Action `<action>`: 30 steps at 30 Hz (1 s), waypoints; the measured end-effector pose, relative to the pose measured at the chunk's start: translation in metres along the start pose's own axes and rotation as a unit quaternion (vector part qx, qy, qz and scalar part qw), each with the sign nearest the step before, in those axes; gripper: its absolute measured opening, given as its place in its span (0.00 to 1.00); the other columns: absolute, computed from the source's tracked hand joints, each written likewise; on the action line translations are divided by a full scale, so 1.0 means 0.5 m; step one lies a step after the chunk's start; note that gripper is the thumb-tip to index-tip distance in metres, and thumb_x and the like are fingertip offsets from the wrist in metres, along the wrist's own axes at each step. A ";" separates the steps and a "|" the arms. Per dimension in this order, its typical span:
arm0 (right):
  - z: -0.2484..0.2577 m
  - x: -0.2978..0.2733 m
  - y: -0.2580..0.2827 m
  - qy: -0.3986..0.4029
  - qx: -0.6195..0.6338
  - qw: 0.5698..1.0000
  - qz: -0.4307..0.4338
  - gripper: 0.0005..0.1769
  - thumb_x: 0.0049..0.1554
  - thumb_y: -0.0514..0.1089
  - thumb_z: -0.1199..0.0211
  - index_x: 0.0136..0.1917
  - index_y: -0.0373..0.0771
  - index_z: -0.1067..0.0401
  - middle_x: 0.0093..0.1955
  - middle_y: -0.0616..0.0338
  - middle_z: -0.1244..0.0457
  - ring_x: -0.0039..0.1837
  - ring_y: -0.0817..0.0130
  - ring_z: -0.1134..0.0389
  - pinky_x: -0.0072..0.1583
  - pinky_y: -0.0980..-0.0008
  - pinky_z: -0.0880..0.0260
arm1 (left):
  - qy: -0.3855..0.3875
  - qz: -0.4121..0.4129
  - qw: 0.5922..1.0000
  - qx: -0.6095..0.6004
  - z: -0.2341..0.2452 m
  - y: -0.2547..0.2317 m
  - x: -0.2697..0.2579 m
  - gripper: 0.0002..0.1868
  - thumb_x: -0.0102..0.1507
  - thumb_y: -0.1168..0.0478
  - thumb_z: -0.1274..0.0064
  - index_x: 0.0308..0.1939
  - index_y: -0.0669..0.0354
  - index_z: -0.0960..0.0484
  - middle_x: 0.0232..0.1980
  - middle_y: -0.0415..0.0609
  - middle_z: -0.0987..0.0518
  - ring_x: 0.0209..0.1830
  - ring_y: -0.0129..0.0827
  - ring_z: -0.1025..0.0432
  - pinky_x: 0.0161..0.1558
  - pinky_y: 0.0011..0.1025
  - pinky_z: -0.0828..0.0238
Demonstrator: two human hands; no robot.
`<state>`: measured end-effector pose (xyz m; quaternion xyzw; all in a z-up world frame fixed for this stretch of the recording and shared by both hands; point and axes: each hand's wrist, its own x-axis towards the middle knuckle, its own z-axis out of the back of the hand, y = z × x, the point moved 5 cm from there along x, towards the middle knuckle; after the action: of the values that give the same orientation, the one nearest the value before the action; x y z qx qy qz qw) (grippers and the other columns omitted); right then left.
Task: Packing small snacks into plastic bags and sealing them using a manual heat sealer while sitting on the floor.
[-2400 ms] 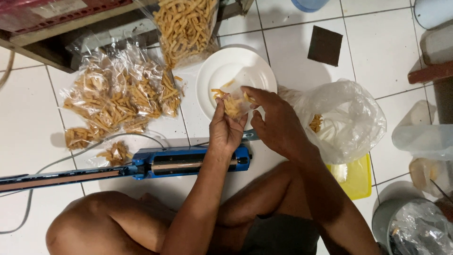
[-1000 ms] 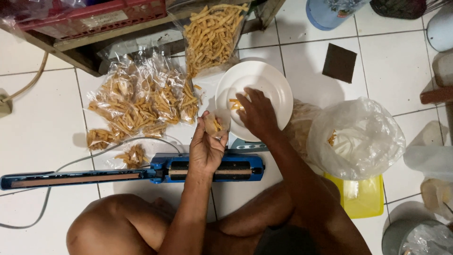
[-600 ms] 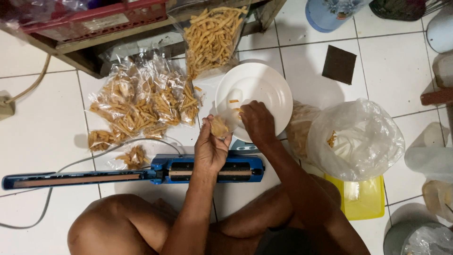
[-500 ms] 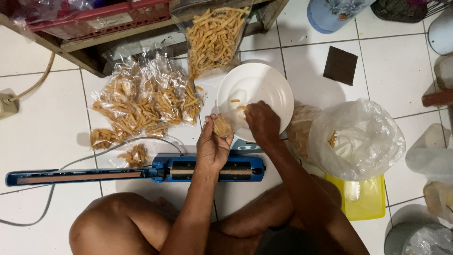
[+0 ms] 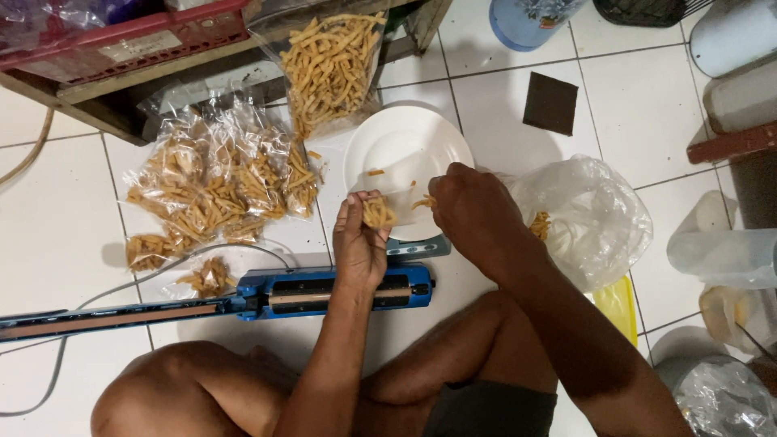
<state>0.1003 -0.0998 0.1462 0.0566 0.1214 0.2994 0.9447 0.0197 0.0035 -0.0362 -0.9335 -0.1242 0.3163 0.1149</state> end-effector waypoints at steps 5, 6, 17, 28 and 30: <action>0.044 0.013 0.020 0.045 0.204 0.978 0.001 0.05 0.57 0.34 0.39 0.43 0.30 0.25 0.36 0.43 0.35 0.37 0.58 0.31 0.38 0.64 0.28 | -0.006 0.023 1.000 -0.004 -0.022 0.030 -0.018 0.12 0.64 0.51 0.44 0.43 0.53 0.22 0.43 0.47 0.18 0.44 0.34 0.21 0.44 0.33 0.18; 0.045 0.011 0.021 0.045 0.203 0.978 0.000 0.05 0.57 0.34 0.39 0.43 0.30 0.25 0.36 0.43 0.35 0.37 0.58 0.31 0.38 0.64 0.28 | -0.006 0.024 1.000 -0.004 -0.028 0.033 -0.021 0.12 0.64 0.51 0.44 0.43 0.53 0.22 0.43 0.47 0.18 0.44 0.34 0.21 0.44 0.33 0.18; 0.056 -0.009 0.015 -0.124 0.314 0.940 -0.048 0.10 0.62 0.32 0.46 0.56 0.34 0.29 0.48 0.46 0.33 0.45 0.62 0.30 0.41 0.70 0.30 | -0.043 0.095 0.991 -0.083 -0.013 0.034 -0.004 0.14 0.61 0.47 0.41 0.44 0.47 0.19 0.47 0.42 0.17 0.46 0.33 0.22 0.46 0.33 0.20; -0.292 0.073 -0.032 -0.031 0.132 0.990 -0.033 0.22 0.56 0.38 0.36 0.62 0.27 0.32 0.53 0.42 0.38 0.54 0.49 0.30 0.53 0.60 0.26 | -0.085 0.071 0.989 -0.093 0.078 -0.046 0.012 0.16 0.61 0.47 0.41 0.48 0.48 0.18 0.50 0.43 0.17 0.51 0.34 0.23 0.50 0.36 0.22; -0.294 0.085 -0.036 -0.066 0.135 0.989 0.015 0.17 0.58 0.33 0.40 0.61 0.30 0.30 0.51 0.45 0.38 0.52 0.53 0.30 0.53 0.64 0.26 | -0.084 0.067 0.990 -0.096 0.075 -0.048 0.014 0.17 0.60 0.48 0.40 0.48 0.49 0.18 0.50 0.44 0.17 0.51 0.34 0.23 0.50 0.37 0.22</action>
<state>0.1053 -0.0851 -0.0069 0.2049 0.0967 0.2903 0.9297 -0.0021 0.0334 -0.0623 -0.9165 -0.1005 0.3872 -0.0073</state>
